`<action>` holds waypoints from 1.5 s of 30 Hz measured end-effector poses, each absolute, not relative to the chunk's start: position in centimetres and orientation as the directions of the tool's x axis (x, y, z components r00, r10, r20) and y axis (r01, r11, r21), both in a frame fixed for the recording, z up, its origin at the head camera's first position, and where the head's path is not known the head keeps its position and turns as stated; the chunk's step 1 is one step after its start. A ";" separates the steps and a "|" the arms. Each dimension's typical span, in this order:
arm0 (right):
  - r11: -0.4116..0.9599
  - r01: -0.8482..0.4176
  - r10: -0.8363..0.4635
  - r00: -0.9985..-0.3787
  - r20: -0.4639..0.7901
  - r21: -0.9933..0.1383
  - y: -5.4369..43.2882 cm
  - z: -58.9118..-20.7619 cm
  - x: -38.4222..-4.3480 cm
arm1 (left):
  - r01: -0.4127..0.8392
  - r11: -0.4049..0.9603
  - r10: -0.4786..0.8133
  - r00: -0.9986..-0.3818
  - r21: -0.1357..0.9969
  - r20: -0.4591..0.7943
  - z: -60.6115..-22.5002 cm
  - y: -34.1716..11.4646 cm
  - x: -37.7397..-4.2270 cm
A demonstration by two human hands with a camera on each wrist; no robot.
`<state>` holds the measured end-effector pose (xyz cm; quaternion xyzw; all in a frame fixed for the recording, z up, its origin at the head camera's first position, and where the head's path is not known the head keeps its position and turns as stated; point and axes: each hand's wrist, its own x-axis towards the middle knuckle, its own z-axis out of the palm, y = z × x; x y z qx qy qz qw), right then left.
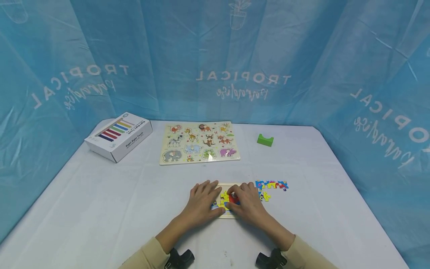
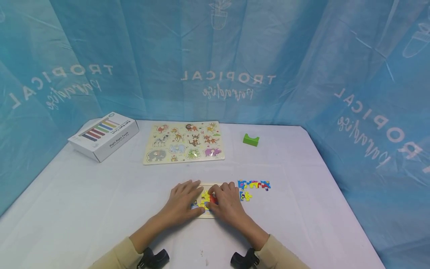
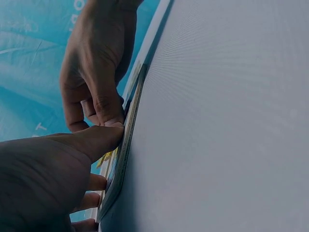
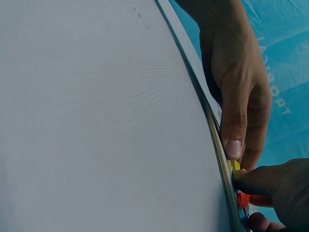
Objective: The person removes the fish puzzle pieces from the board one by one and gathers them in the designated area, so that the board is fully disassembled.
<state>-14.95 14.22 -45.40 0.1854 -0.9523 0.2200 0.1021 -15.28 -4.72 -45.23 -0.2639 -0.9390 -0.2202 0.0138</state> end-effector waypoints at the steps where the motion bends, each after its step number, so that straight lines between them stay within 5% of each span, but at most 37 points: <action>1: 0.834 -0.397 -0.307 -0.911 0.276 -0.384 14.2 -45.4 -14.9 | 0.500 0.764 0.488 -0.861 0.408 0.140 -45.2 -4.7 -15.3; 30: 0.855 -0.396 -0.323 -0.911 0.255 -0.334 14.0 -45.2 -14.9 | 0.488 0.763 0.483 -0.866 0.424 0.128 -45.3 -4.9 -15.3; 45: 0.863 -0.378 -0.364 -0.925 0.106 -0.336 14.0 -43.9 -15.3 | 0.495 0.754 0.494 -0.861 0.431 0.125 -45.1 -4.9 -15.3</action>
